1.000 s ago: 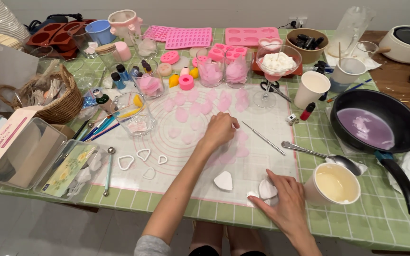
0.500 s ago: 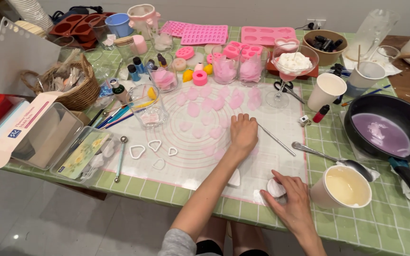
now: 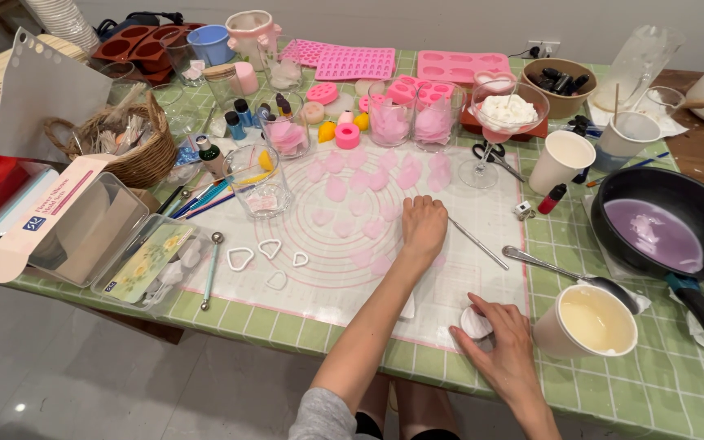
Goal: Assembling delicate pink wax petals onto a heart-shaped wax base to create a flower candle.
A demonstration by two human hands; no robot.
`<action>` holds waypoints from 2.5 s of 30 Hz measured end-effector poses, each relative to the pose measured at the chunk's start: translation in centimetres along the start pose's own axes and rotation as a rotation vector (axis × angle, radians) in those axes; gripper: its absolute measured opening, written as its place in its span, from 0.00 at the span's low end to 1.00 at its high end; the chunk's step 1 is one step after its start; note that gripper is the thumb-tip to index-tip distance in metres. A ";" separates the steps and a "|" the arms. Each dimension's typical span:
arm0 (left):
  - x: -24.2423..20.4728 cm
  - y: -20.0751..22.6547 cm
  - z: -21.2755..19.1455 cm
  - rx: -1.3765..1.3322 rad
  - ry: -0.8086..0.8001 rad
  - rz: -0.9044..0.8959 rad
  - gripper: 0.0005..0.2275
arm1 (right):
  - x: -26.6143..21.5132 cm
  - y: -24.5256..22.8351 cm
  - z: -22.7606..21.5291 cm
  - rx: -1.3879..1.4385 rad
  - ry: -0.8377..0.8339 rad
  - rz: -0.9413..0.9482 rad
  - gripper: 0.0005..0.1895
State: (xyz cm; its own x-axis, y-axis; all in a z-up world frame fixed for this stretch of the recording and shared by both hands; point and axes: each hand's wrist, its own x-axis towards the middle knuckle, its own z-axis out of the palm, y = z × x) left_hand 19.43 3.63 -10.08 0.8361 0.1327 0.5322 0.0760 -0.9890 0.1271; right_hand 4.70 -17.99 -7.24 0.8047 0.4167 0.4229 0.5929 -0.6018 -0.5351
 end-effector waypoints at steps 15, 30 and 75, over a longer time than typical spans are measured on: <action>0.1 -2.1 -0.6 -0.249 -0.114 -0.029 0.04 | -0.1 0.2 0.1 0.039 0.030 -0.023 0.34; 2.5 -4.1 1.1 -0.391 -0.340 -0.089 0.04 | -0.4 -0.3 -0.7 0.003 0.003 0.059 0.42; -8.0 -10.1 -13.3 -1.528 -0.139 -0.430 0.06 | 16.1 2.0 7.1 0.022 -0.326 0.229 0.08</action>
State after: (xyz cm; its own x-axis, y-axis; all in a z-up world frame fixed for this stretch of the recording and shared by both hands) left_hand 4.71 13.45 -4.46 0.9446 0.2805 0.1705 -0.2116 0.1230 0.9696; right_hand 19.07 -7.69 -6.71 0.8818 0.4700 0.0384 0.3948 -0.6912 -0.6054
